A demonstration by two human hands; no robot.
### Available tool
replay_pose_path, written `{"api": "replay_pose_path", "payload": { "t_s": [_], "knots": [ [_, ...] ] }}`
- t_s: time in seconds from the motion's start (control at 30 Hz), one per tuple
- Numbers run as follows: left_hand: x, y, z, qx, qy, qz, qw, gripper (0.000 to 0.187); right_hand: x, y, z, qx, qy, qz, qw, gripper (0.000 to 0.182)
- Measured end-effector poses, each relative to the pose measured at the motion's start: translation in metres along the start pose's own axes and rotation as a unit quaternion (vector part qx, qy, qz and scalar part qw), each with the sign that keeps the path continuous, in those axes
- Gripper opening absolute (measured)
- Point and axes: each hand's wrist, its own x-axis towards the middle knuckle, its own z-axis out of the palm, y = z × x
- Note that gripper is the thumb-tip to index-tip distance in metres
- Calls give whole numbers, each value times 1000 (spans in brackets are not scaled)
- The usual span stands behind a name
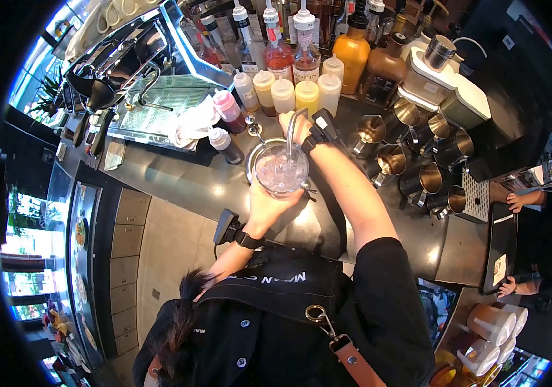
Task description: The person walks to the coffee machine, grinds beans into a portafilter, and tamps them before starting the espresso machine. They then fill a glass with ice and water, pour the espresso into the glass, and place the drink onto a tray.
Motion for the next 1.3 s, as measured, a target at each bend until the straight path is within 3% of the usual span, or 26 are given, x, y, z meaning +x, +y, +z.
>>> {"api": "replay_pose_path", "payload": {
  "t_s": [0.6, 0.93, 1.1, 1.2, 1.3],
  "knots": [
    [3, 2, 2, -23, -9, -13, 1000, 76, 0, -4, -2, 14, 11, 25, 1000, 12],
    [7, 2, 7, 30, -1, 22, 999, 75, 0, -7, -6, -5, 14, 25, 1000, 14],
    [7, 0, 9, 49, 14, 51, 997, 76, 0, -8, -13, -5, -42, 40, 998, 16],
    [5, 1, 9, -15, 8, -18, 1000, 76, -2, -11, -6, 13, -34, 38, 999, 16],
    [5, 0, 10, 7, -6, -1, 1000, 76, -2, -10, -8, 3, -29, 54, 998, 17]
  ]
}}
